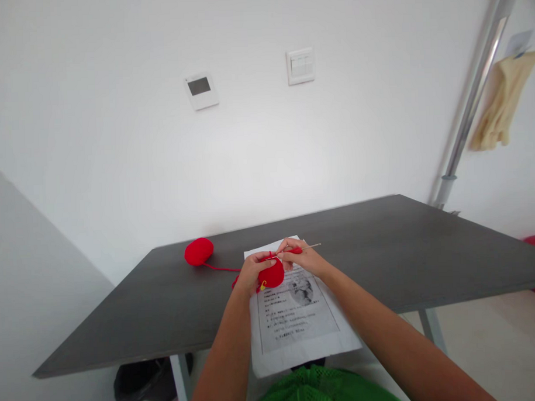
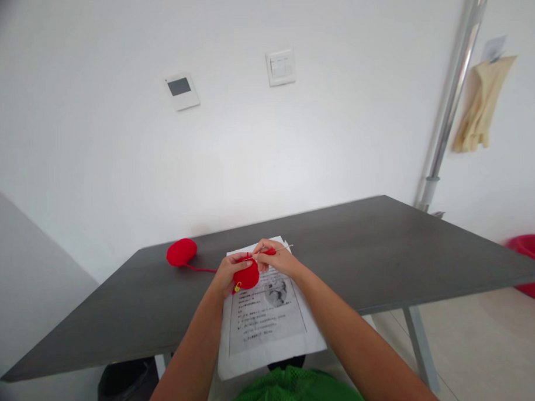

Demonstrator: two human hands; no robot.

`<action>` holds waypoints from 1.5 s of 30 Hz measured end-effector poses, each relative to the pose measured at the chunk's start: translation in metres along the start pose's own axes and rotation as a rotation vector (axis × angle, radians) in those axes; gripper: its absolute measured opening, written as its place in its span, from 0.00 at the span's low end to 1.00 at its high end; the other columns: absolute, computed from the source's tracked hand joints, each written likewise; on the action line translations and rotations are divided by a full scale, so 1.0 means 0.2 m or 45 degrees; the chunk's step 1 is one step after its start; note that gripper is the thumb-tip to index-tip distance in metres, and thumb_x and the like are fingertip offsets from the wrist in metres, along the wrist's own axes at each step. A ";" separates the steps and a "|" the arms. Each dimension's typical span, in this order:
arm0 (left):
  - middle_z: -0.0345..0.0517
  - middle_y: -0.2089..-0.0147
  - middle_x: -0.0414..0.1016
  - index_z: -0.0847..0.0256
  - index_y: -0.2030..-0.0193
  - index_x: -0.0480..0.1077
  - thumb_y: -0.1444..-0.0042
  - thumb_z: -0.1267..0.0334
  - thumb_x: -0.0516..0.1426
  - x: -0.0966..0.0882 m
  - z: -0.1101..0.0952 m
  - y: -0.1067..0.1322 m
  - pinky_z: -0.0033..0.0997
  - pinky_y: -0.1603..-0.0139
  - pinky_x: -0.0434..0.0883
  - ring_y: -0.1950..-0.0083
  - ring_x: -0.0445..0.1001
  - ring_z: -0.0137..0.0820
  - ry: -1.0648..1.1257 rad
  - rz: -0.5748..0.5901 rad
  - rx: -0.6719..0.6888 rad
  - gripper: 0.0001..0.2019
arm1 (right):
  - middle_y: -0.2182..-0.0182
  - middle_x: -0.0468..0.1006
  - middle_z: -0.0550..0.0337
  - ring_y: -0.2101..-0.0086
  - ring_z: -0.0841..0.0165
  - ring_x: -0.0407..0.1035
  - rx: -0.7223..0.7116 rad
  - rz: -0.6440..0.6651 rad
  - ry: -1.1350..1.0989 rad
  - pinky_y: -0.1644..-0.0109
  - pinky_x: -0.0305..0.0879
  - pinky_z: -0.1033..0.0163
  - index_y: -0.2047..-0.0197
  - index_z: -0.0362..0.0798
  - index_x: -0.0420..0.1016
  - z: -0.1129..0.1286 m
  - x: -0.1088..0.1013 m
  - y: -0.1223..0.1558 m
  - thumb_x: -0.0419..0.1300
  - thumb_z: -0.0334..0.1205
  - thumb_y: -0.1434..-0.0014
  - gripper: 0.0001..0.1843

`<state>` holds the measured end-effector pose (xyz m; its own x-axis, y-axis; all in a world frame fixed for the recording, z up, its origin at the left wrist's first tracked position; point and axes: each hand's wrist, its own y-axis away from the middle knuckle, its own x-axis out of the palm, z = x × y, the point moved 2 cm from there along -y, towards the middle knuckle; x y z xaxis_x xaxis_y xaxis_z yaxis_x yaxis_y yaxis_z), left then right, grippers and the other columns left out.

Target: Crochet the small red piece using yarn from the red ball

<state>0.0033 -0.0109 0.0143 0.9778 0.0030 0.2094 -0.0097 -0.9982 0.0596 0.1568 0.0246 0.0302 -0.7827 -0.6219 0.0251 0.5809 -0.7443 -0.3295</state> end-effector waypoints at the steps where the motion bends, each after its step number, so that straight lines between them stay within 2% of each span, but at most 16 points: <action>1: 0.46 0.74 0.76 0.67 0.65 0.74 0.67 0.65 0.67 0.00 0.00 0.00 0.28 0.71 0.66 0.75 0.72 0.29 -0.011 -0.004 -0.006 0.18 | 0.82 0.71 0.65 0.80 0.73 0.65 -0.049 -0.059 0.056 0.75 0.61 0.68 0.72 0.45 0.69 0.00 -0.01 0.00 0.60 0.41 0.50 0.07; 4: 0.45 0.75 0.76 0.66 0.64 0.74 0.66 0.65 0.66 0.00 0.00 0.00 0.27 0.73 0.65 0.76 0.71 0.29 -0.031 -0.020 -0.016 0.19 | 0.74 0.73 0.61 0.72 0.71 0.67 -0.180 -0.175 0.248 0.67 0.63 0.66 0.72 0.45 0.73 0.02 -0.03 -0.01 0.60 0.38 0.49 0.05; 8: 0.44 0.74 0.76 0.66 0.64 0.74 0.68 0.66 0.66 0.00 -0.02 0.01 0.28 0.72 0.66 0.76 0.71 0.28 0.022 -0.075 -0.001 0.19 | 0.68 0.76 0.58 0.65 0.68 0.68 -0.222 -0.129 0.321 0.59 0.62 0.63 0.66 0.47 0.76 0.04 -0.04 0.00 0.58 0.38 0.46 0.07; 16: 0.46 0.73 0.76 0.67 0.65 0.74 0.67 0.67 0.66 0.01 -0.01 0.01 0.27 0.71 0.66 0.75 0.71 0.28 0.027 -0.009 0.017 0.17 | 0.66 0.77 0.58 0.63 0.66 0.70 -0.238 -0.092 0.371 0.57 0.63 0.61 0.66 0.48 0.76 0.02 -0.04 0.01 0.60 0.39 0.47 0.07; 22: 0.46 0.73 0.76 0.67 0.65 0.75 0.67 0.68 0.66 0.02 -0.01 0.01 0.27 0.71 0.65 0.75 0.71 0.28 0.053 -0.023 0.018 0.17 | 0.66 0.77 0.58 0.62 0.65 0.69 -0.213 -0.092 0.396 0.55 0.63 0.59 0.65 0.48 0.77 0.02 -0.03 0.00 0.58 0.39 0.46 0.07; 27: 0.47 0.74 0.76 0.67 0.67 0.76 0.66 0.66 0.65 0.01 -0.01 0.00 0.27 0.72 0.65 0.76 0.71 0.28 0.040 -0.066 0.019 0.15 | 0.69 0.75 0.59 0.66 0.67 0.69 -0.199 -0.082 0.269 0.59 0.65 0.61 0.67 0.47 0.76 0.01 -0.03 0.00 0.59 0.40 0.46 0.07; 33: 0.49 0.72 0.77 0.67 0.67 0.76 0.67 0.66 0.65 -0.02 0.00 -0.02 0.28 0.70 0.65 0.74 0.72 0.30 0.069 -0.147 0.066 0.15 | 0.68 0.76 0.58 0.65 0.67 0.70 -0.151 -0.052 0.097 0.58 0.67 0.60 0.67 0.46 0.76 0.00 -0.04 -0.01 0.59 0.41 0.46 0.08; 38: 0.47 0.73 0.77 0.66 0.69 0.76 0.69 0.69 0.66 -0.03 0.00 -0.03 0.28 0.69 0.66 0.73 0.72 0.30 0.081 -0.186 0.123 0.15 | 0.69 0.76 0.58 0.65 0.67 0.71 -0.140 -0.041 0.083 0.57 0.67 0.59 0.67 0.46 0.76 -0.01 -0.05 -0.01 0.59 0.43 0.46 0.09; 45: 0.47 0.71 0.77 0.66 0.66 0.75 0.69 0.66 0.66 -0.02 0.00 -0.02 0.29 0.68 0.66 0.72 0.72 0.30 0.058 -0.182 0.126 0.18 | 0.69 0.76 0.58 0.66 0.68 0.71 -0.150 -0.047 0.108 0.58 0.68 0.60 0.68 0.46 0.76 0.03 -0.06 0.00 0.59 0.44 0.46 0.10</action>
<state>-0.0004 -0.0071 0.0141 0.9574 0.1454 0.2496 0.1511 -0.9885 -0.0037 0.1668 0.0302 0.0361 -0.8222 -0.5679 -0.0388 0.5247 -0.7297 -0.4384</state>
